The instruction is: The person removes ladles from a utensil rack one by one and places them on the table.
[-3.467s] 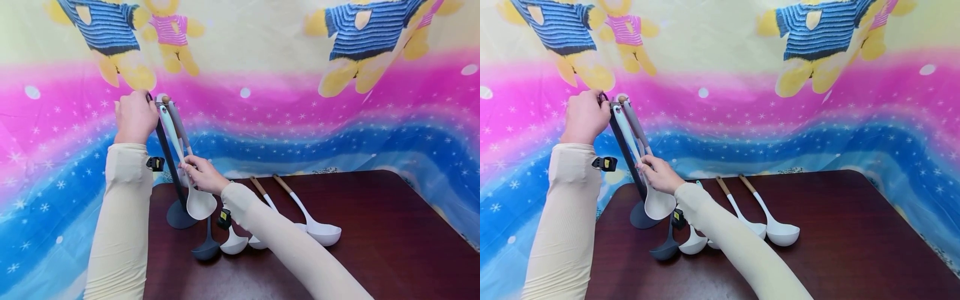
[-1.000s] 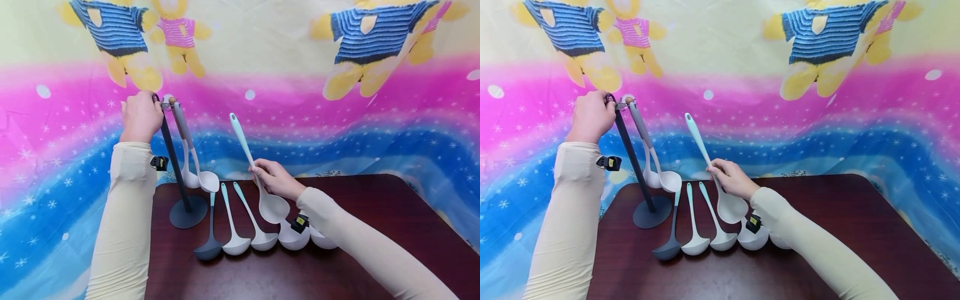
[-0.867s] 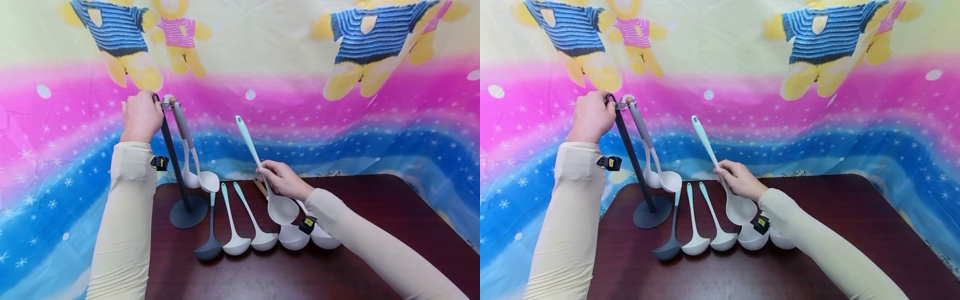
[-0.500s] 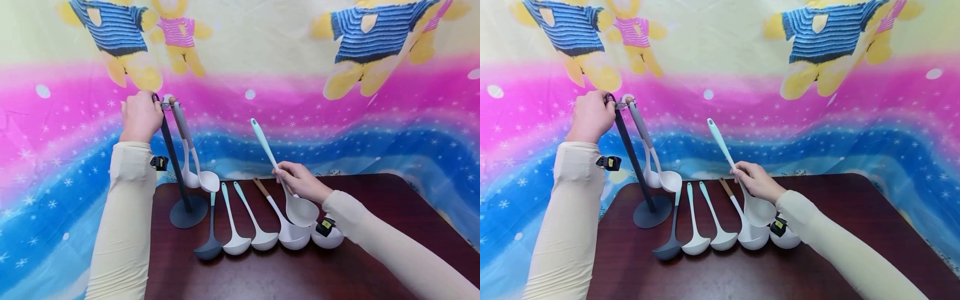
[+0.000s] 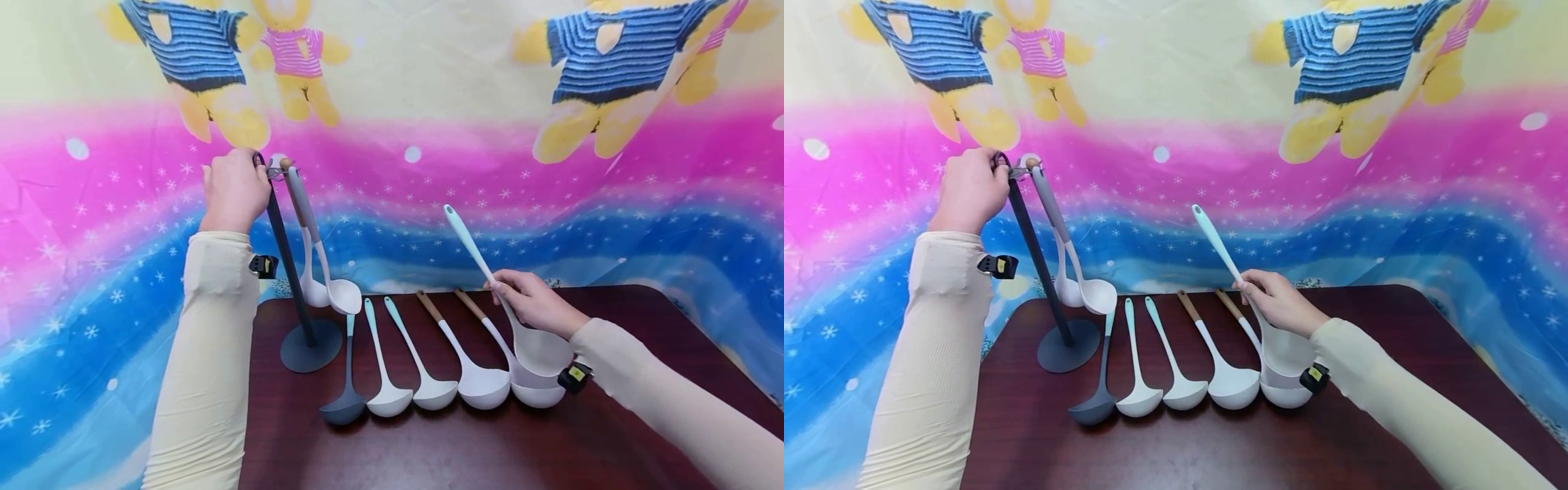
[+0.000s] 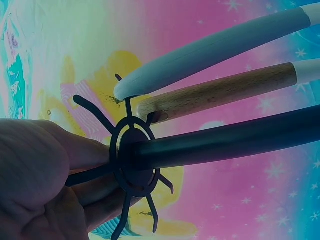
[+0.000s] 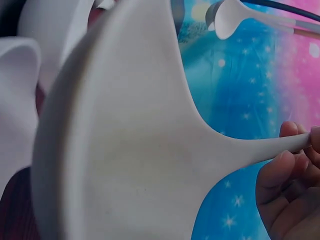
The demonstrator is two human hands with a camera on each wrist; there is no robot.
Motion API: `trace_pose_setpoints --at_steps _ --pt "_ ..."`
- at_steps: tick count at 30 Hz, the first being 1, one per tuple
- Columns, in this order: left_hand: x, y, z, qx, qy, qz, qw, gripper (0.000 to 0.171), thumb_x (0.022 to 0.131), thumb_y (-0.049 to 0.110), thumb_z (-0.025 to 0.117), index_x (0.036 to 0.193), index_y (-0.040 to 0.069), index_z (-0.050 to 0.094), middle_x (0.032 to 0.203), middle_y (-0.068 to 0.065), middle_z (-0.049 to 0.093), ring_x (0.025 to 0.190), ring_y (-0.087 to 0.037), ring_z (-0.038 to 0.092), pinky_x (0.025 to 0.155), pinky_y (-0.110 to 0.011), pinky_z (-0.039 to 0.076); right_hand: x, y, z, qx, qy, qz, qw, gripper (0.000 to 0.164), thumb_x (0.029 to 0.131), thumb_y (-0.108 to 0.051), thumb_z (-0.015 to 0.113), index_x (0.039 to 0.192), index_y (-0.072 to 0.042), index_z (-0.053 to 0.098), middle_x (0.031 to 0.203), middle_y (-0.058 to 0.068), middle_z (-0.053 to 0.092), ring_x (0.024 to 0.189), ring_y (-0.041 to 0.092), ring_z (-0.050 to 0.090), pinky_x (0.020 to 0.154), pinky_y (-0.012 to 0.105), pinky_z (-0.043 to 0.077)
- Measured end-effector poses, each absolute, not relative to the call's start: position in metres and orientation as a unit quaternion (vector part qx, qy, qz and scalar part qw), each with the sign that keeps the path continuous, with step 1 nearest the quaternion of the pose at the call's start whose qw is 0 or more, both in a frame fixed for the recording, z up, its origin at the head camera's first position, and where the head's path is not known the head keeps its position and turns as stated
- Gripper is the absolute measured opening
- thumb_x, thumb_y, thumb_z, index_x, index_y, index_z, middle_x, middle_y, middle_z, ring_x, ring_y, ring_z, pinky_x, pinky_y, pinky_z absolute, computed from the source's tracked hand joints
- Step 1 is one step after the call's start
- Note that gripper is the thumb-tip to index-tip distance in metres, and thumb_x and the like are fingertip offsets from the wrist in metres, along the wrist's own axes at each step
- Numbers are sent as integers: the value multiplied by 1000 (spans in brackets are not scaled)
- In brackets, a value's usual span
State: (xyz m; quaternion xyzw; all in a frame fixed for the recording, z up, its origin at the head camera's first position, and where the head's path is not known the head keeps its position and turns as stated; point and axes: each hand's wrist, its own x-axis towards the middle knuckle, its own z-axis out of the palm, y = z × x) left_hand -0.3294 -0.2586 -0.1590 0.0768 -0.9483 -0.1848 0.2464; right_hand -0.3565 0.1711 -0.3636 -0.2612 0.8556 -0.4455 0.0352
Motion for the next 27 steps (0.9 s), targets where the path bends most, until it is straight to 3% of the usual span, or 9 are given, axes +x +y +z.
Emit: trace_pose_setpoints --at_steps 6,19,27 --pt "-328 -258 -159 75 -948 -186 248 33 107 18 41 121 -4 60 107 -27 64 113 -44 55 121 -62 7 -356 193 -366 -246 877 -411 30 27 108 -26 44 116 -7 62 84 9 57 43 10 35 38 29 34" --pt "-326 -257 -160 74 -948 -189 246 34 107 18 39 125 -3 59 110 -27 64 114 -45 55 120 -63 7 -352 228 -384 -227 894 -386 21 25 108 -22 45 113 -5 64 84 8 58 46 10 37 38 29 36" --pt "-327 -258 -159 73 -948 -190 243 34 107 18 39 125 -2 59 112 -26 64 115 -45 54 120 -64 6 -356 251 -392 -205 900 -381 55 27 108 -21 46 118 -2 61 86 10 58 48 11 42 39 32 42"
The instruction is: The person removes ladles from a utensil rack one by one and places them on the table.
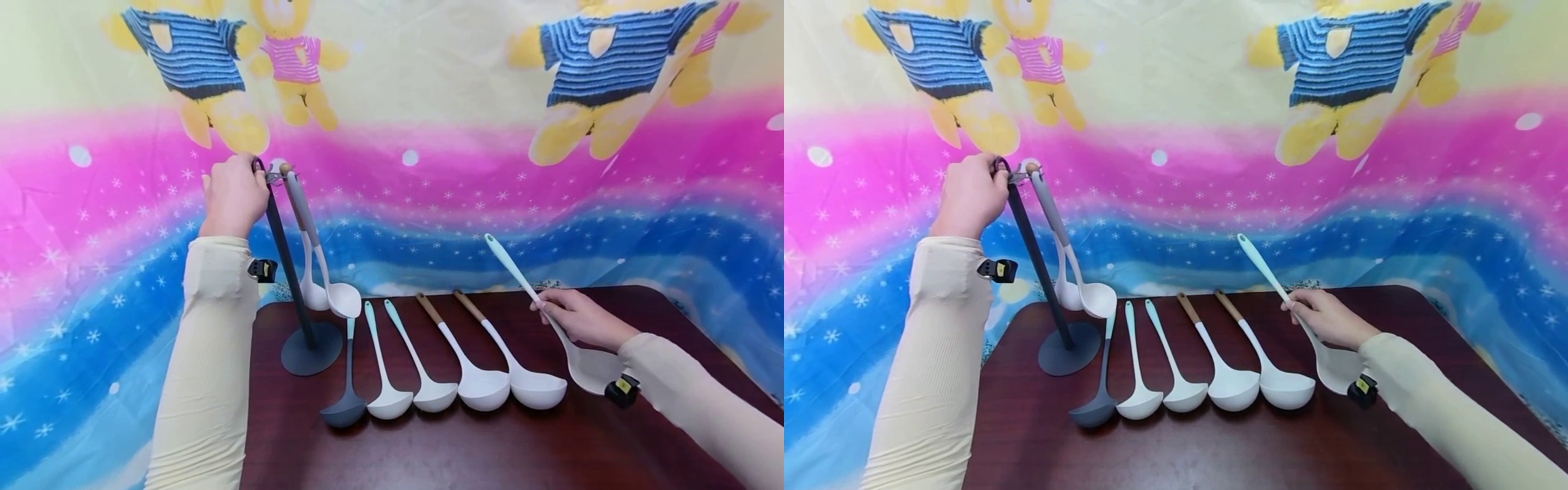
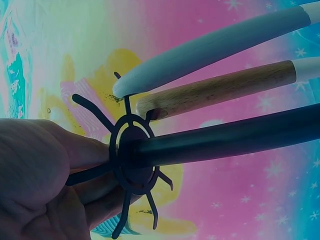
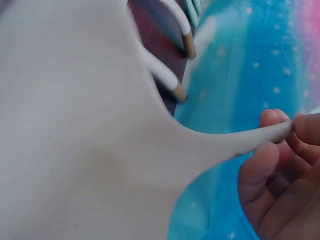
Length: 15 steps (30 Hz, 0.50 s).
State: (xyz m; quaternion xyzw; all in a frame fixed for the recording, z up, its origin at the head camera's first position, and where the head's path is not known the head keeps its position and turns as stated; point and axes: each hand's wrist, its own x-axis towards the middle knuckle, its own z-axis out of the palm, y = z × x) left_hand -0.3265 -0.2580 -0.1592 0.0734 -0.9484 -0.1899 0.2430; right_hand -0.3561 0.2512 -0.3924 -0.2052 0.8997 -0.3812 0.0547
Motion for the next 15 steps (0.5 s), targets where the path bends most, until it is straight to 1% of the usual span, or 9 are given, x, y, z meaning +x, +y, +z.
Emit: trace_pose_setpoints --at_steps 9,15 --pt "-325 -263 -159 60 -949 -176 255 33 106 17 39 124 0 60 111 -26 65 118 -48 52 118 -66 7 -367 266 -406 -194 907 -359 104 27 108 -14 42 120 3 61 84 7 60 57 18 49 47 35 48" --pt "-328 -263 -160 63 -949 -175 256 37 107 20 36 129 1 60 113 -26 65 119 -48 53 118 -66 7 -373 269 -420 -173 907 -355 143 28 107 -13 42 119 7 60 86 12 60 59 19 50 50 37 49"
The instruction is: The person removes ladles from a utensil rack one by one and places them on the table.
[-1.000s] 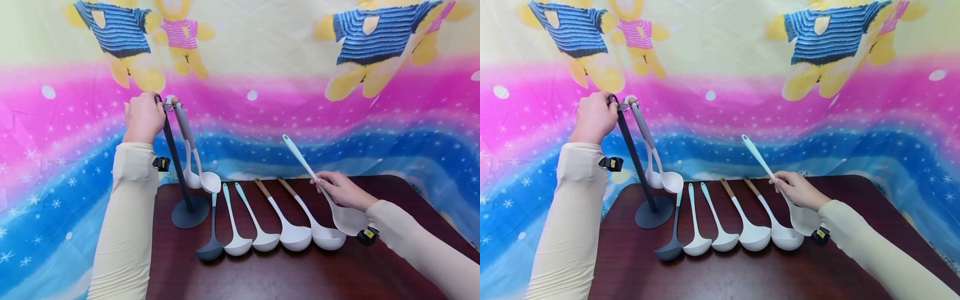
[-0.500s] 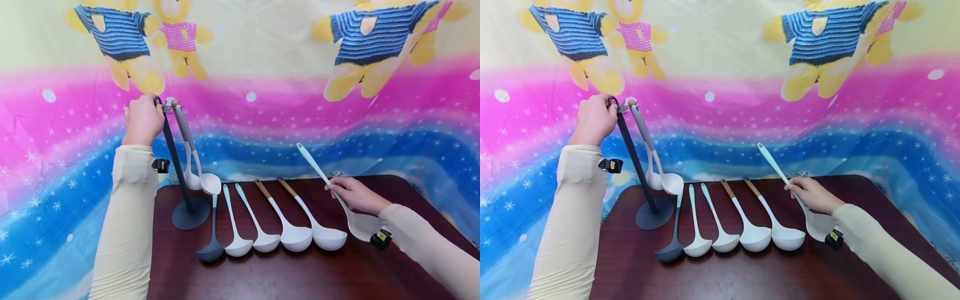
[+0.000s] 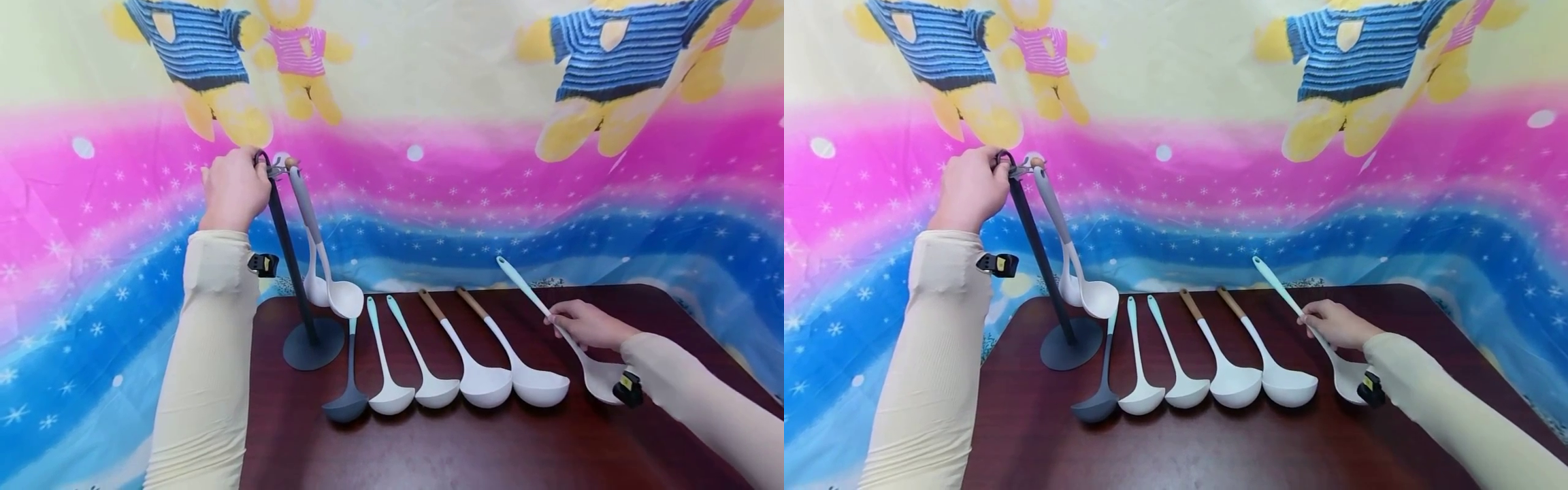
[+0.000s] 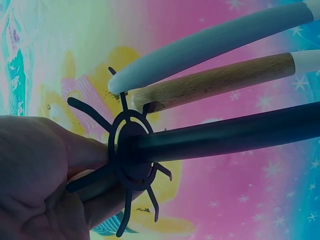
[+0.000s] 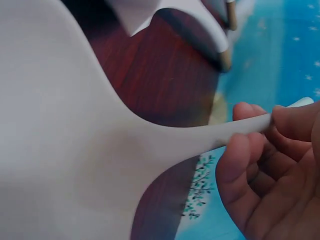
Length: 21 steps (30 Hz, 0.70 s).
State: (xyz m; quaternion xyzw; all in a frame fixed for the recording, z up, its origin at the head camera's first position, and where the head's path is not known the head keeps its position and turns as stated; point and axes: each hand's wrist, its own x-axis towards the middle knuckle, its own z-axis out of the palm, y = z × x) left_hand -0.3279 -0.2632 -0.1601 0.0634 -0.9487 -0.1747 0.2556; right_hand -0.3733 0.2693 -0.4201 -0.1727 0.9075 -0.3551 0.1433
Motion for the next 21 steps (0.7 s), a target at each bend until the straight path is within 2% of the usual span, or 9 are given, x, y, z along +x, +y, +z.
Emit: trace_pose_setpoints --at_steps 10,14,21 --pt "-328 -262 -159 70 -947 -174 259 40 107 20 35 134 1 58 116 -26 65 121 -47 53 119 -65 10 -385 265 -436 -151 897 -359 211 28 107 -7 40 116 12 59 82 14 61 59 17 52 53 37 53" --pt "-327 -260 -160 67 -946 -177 263 39 107 19 35 132 1 59 115 -26 65 117 -46 54 117 -64 17 -388 263 -442 -131 901 -348 226 29 107 -6 40 116 12 60 82 13 63 59 17 53 54 37 55" --pt "-327 -259 -161 67 -943 -188 265 39 108 19 35 133 1 58 116 -25 65 116 -45 54 116 -63 18 -393 261 -452 -120 895 -349 251 25 105 -7 44 113 8 63 82 12 64 59 16 52 55 36 57"
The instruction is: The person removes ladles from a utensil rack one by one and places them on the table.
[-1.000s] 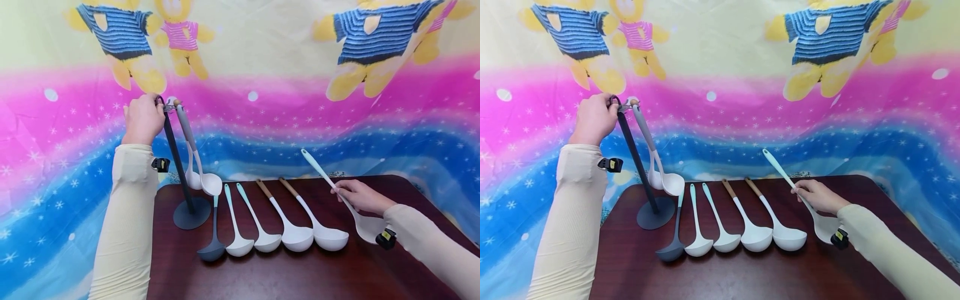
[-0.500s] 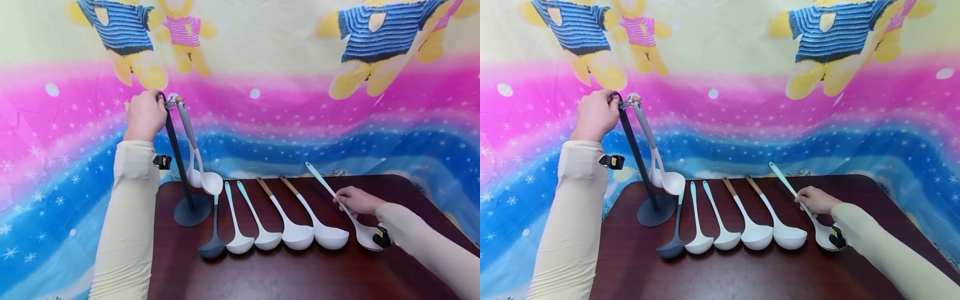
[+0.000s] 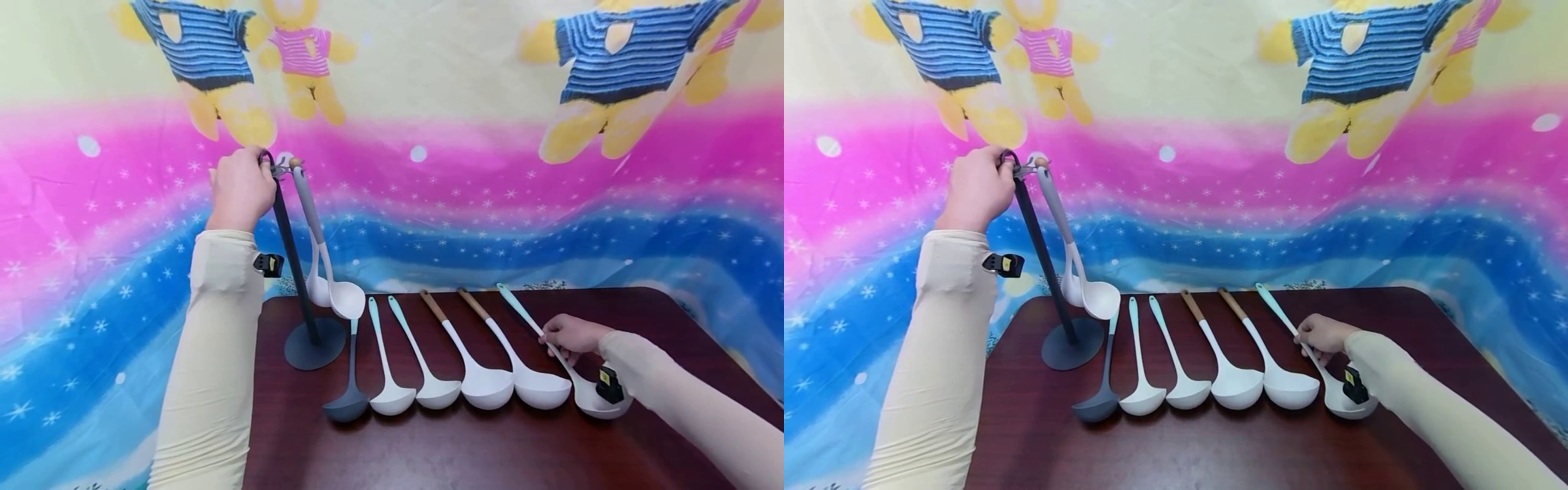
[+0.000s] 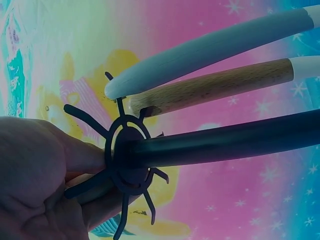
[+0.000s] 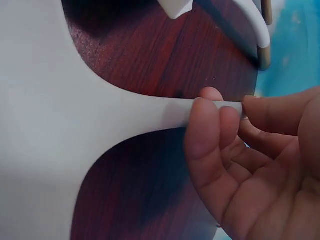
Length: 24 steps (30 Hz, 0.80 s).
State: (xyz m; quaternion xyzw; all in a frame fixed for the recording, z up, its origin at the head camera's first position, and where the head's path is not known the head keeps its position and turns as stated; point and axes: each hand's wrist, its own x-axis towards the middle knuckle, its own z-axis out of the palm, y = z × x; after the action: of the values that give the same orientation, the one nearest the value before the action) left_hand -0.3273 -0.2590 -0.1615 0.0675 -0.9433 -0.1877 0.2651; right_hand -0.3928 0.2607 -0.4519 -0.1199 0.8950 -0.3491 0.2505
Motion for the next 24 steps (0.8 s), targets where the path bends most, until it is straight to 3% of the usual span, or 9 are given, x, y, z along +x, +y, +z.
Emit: trace_pose_setpoints --at_steps 6,15,24 --pt "-327 -259 -162 67 -942 -195 264 38 108 18 35 134 1 58 117 -25 65 116 -44 54 115 -62 22 -398 259 -460 -106 891 -356 260 19 101 -2 48 113 9 59 83 11 64 59 17 52 57 35 56" --pt "-328 -260 -162 66 -942 -194 267 39 108 18 35 135 2 57 119 -24 65 115 -43 54 112 -60 26 -399 259 -453 -97 895 -356 251 35 98 0 51 128 16 50 99 18 61 73 25 60 65 39 58" --pt "-329 -261 -161 71 -943 -201 254 40 108 18 36 141 5 53 126 -23 63 120 -42 52 116 -61 20 -398 264 -444 -108 892 -362 248 37 97 -3 55 130 14 50 105 18 62 76 25 63 66 40 58"
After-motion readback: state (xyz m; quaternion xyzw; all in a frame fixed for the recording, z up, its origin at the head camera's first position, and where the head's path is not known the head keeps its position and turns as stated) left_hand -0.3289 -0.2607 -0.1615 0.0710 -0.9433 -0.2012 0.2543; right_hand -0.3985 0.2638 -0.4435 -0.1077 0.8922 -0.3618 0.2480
